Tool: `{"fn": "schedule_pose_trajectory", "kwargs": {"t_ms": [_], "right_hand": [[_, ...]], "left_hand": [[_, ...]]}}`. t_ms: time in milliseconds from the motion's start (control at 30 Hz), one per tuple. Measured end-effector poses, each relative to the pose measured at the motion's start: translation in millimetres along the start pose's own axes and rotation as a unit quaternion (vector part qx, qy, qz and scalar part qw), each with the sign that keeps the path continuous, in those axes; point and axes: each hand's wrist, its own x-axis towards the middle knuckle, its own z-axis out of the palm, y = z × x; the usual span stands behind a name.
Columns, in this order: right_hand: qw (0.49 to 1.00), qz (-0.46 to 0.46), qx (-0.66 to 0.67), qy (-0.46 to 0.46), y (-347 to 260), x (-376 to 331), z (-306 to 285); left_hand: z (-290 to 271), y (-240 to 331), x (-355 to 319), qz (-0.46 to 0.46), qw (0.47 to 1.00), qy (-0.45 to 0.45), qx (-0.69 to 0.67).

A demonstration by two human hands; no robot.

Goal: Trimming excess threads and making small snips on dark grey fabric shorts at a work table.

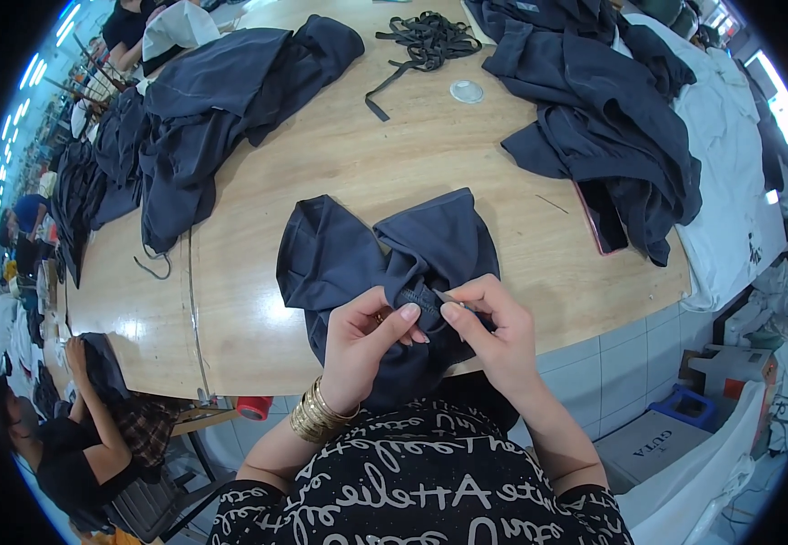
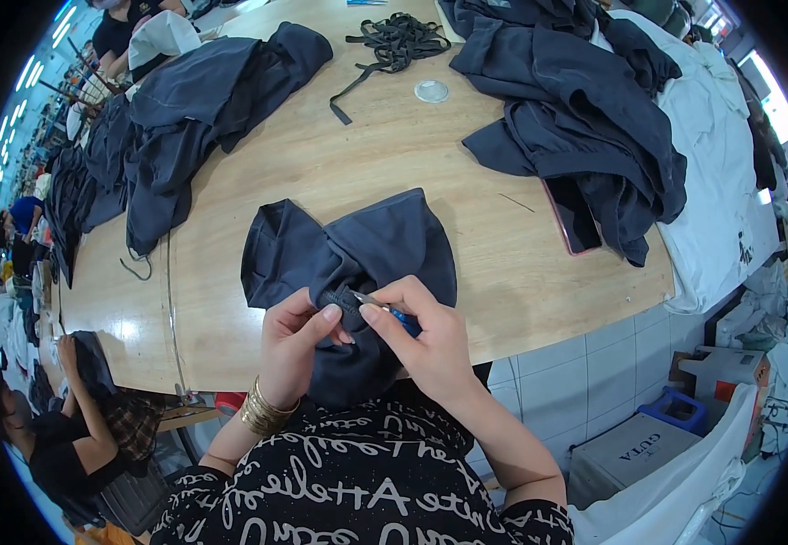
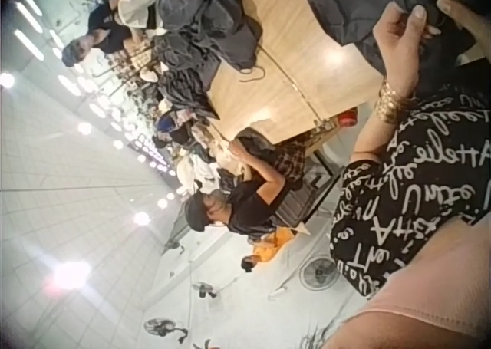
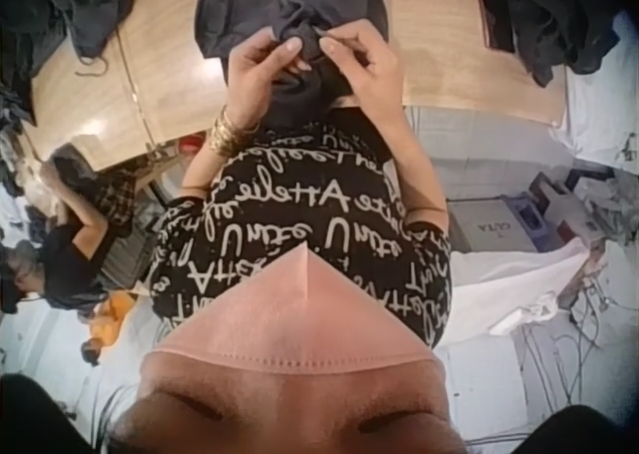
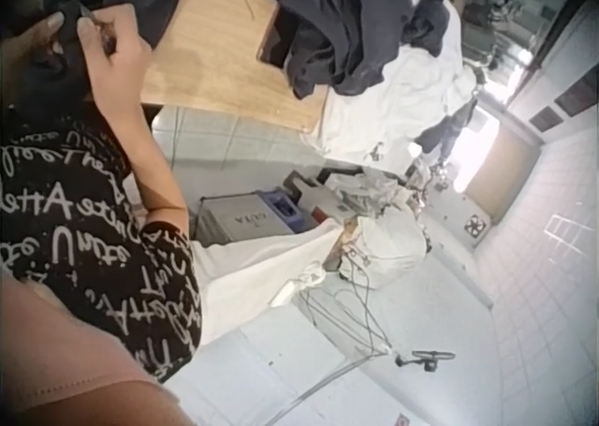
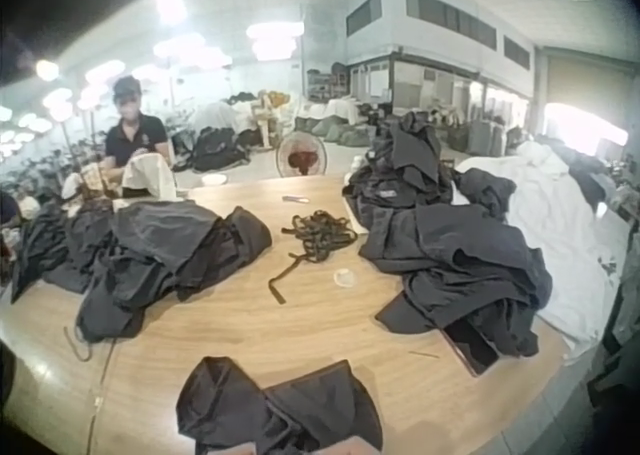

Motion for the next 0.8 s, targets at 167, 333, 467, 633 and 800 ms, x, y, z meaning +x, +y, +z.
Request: {"fn": "schedule_pose_trajectory", "kwargs": {"t_ms": [167,333,467,633,800], "right_hand": [[0.997,-0.032,-0.072,0.019,-8.2,-1.4,0.2],[0.977,-0.117,-0.176,0.041,-9.1,-0.2,1.8],[0.968,-0.143,-0.204,0.043,-6.6,0.0,1.0],[0.964,-0.149,-0.216,0.038,-8.3,-0.5,1.5],[0.963,-0.153,-0.217,0.048,-7.6,2.2,2.7]], "left_hand": [[-1.9,0.4,1.4,-0.006,1.000,0.005,-0.011],[-2.8,0.7,2.3,-0.017,1.000,0.005,-0.020],[-4.7,1.6,3.3,-0.037,0.999,-0.004,-0.040],[-7.3,4.3,3.2,-0.092,0.989,-0.024,-0.114],[-4.9,3.3,2.7,-0.076,0.994,-0.020,-0.076]]}}
